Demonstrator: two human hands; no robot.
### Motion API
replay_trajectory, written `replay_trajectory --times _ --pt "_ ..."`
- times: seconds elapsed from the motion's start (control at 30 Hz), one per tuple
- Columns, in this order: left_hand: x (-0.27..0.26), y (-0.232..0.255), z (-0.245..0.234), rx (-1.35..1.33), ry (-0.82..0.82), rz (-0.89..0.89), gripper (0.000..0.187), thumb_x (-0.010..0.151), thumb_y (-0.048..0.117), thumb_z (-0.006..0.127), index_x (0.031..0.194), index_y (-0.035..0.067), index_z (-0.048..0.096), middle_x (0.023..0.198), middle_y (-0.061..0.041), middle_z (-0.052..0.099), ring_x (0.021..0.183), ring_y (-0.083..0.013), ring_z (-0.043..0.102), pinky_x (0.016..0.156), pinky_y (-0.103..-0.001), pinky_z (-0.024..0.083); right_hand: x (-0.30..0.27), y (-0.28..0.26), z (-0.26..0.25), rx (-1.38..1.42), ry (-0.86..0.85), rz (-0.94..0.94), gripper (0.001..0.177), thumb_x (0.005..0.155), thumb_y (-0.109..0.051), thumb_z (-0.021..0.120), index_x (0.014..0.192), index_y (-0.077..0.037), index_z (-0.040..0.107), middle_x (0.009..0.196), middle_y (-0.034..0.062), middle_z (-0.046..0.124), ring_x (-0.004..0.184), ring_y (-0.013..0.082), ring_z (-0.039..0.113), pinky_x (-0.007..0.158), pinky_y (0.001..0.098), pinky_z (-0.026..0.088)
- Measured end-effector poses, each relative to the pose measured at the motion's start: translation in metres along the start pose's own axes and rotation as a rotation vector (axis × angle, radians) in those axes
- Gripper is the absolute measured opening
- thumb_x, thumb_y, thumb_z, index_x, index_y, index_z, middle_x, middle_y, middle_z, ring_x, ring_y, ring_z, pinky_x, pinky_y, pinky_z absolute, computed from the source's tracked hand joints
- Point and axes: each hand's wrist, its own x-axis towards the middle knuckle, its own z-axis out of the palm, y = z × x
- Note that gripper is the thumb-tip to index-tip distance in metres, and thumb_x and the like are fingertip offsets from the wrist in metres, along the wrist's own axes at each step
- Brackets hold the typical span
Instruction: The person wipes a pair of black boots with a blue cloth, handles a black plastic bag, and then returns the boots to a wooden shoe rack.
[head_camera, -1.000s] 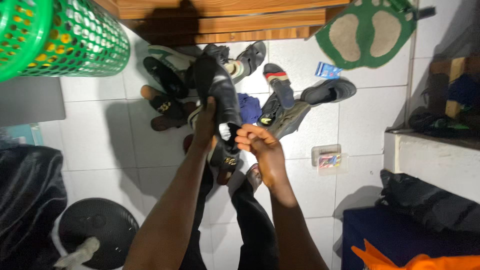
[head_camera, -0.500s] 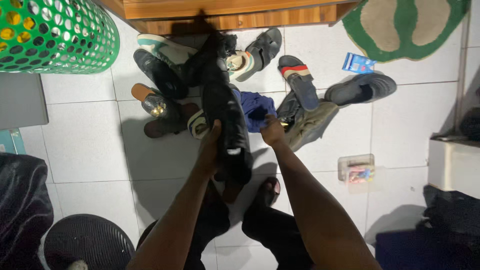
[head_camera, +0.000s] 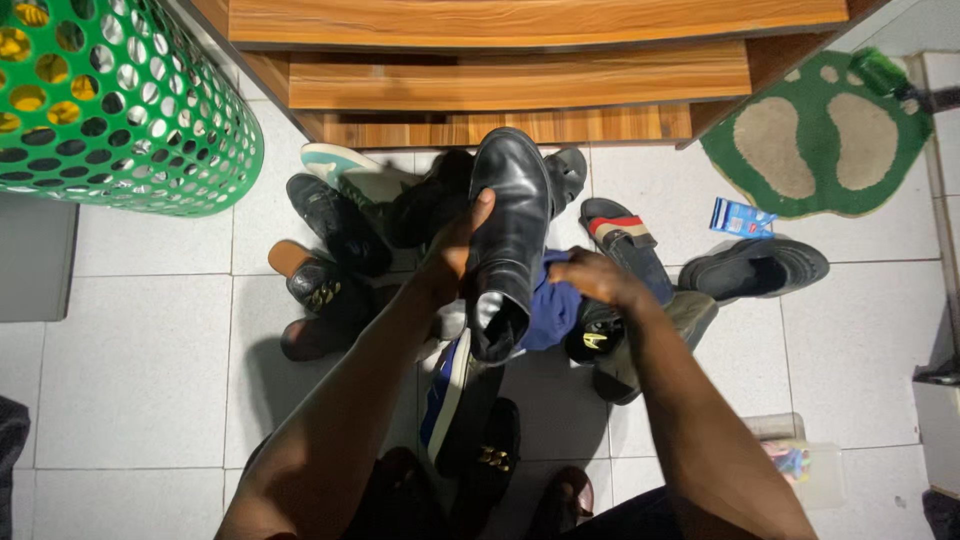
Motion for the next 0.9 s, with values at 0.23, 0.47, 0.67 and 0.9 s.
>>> replay_trajectory --times 0.23,0.47,0.67,0.9 --pt "0.062 -0.029 -0.046 0.326 0.037 0.489 0.065 0.105 0.046 0.057 0.150 0.001 0.046 0.146 -0.013 0.053 0.130 -0.0187 0.052 0.110 -0.036 0.043 -0.139 -0.143 -0.111 0.749 0.761 -0.562 0.055 0.094 -0.003 0.053 0.147 -0.010 0.040 0.134 0.0211 0.065 0.117 0.0328 0.066 0.097 0.0348 0.056" --pt "0.040 -0.012 -0.053 0.353 0.163 0.574 0.063 0.110 0.049 0.043 0.141 -0.005 0.057 0.135 -0.023 0.061 0.116 -0.0226 0.061 0.101 -0.037 0.051 -0.151 -0.198 -0.029 -0.031 0.745 -0.520 0.064 0.086 -0.005 0.072 0.147 -0.017 0.056 0.150 0.0236 0.045 0.127 0.0416 0.057 0.103 0.0472 0.053" --pt "0.055 0.026 -0.077 0.253 -0.239 0.843 0.071 0.121 0.050 0.049 0.147 -0.015 0.037 0.120 -0.023 0.064 0.101 -0.0309 0.069 0.086 -0.040 0.059 -0.154 -0.186 -0.067 0.465 0.417 -0.298 0.057 0.091 -0.013 0.065 0.146 -0.014 0.052 0.128 0.0183 0.072 0.113 0.0317 0.067 0.100 0.0414 0.053" --pt "0.062 0.005 -0.081 1.464 0.656 1.257 0.077 0.115 0.053 0.044 0.149 -0.016 0.042 0.109 -0.016 0.074 0.079 -0.0254 0.074 0.069 -0.037 0.059 -0.134 -0.183 -0.020 0.147 0.735 -0.715 0.057 0.096 -0.015 0.070 0.148 -0.004 0.048 0.144 0.0227 0.057 0.131 0.0337 0.053 0.111 0.0389 0.046"
